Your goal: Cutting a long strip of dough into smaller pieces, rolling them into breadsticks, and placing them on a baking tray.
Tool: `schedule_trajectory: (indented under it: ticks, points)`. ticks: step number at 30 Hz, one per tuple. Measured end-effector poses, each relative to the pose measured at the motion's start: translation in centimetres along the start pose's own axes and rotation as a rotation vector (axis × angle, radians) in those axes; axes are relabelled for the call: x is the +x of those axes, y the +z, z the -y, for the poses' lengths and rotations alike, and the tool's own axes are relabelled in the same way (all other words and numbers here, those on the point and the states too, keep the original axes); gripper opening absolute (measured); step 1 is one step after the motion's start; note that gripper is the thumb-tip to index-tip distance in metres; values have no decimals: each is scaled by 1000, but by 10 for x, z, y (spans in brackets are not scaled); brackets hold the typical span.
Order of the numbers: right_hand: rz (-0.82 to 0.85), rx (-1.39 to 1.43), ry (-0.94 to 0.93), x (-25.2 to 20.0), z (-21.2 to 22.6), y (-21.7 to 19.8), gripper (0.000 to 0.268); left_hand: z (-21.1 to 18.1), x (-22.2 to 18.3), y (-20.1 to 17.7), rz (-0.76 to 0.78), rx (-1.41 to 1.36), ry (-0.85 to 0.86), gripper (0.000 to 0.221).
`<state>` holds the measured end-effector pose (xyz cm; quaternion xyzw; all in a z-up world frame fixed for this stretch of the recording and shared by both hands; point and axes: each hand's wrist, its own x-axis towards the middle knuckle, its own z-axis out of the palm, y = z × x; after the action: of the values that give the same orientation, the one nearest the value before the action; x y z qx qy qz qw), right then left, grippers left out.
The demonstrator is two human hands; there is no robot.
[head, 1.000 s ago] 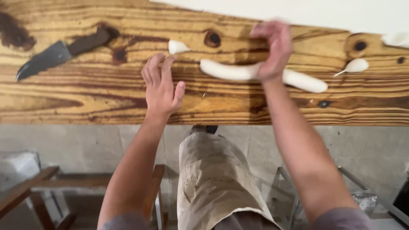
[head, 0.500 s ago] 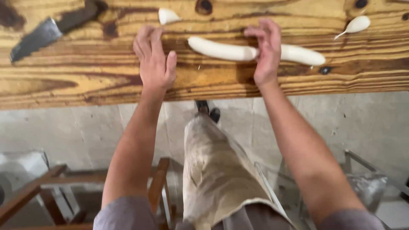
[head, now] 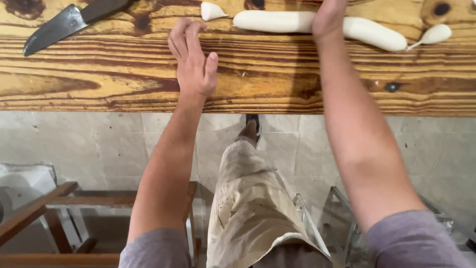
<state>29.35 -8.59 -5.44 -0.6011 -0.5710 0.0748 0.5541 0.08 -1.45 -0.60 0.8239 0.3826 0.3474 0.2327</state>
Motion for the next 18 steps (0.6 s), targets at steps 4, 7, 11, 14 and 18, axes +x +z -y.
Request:
schedule_trajectory:
  ticks: [4,7,11,14,18]
  points:
    - [-65,360,226,-33,43,-8,48,-4,-1,-4,44,-25,-7,69]
    - [-67,406,337,-31,68,-11,50,2,5,-1,91,6,-22,72]
    - [3,325,234,-12,51,-5,50,-7,10,-7,136,-6,-43,75]
    - [-30,410,199,8,-8,7,63,-7,14,-11,109,-6,-28,75]
    - [-24,243,50,56,-4,17,57,-2,13,-8,171,8,-70,77]
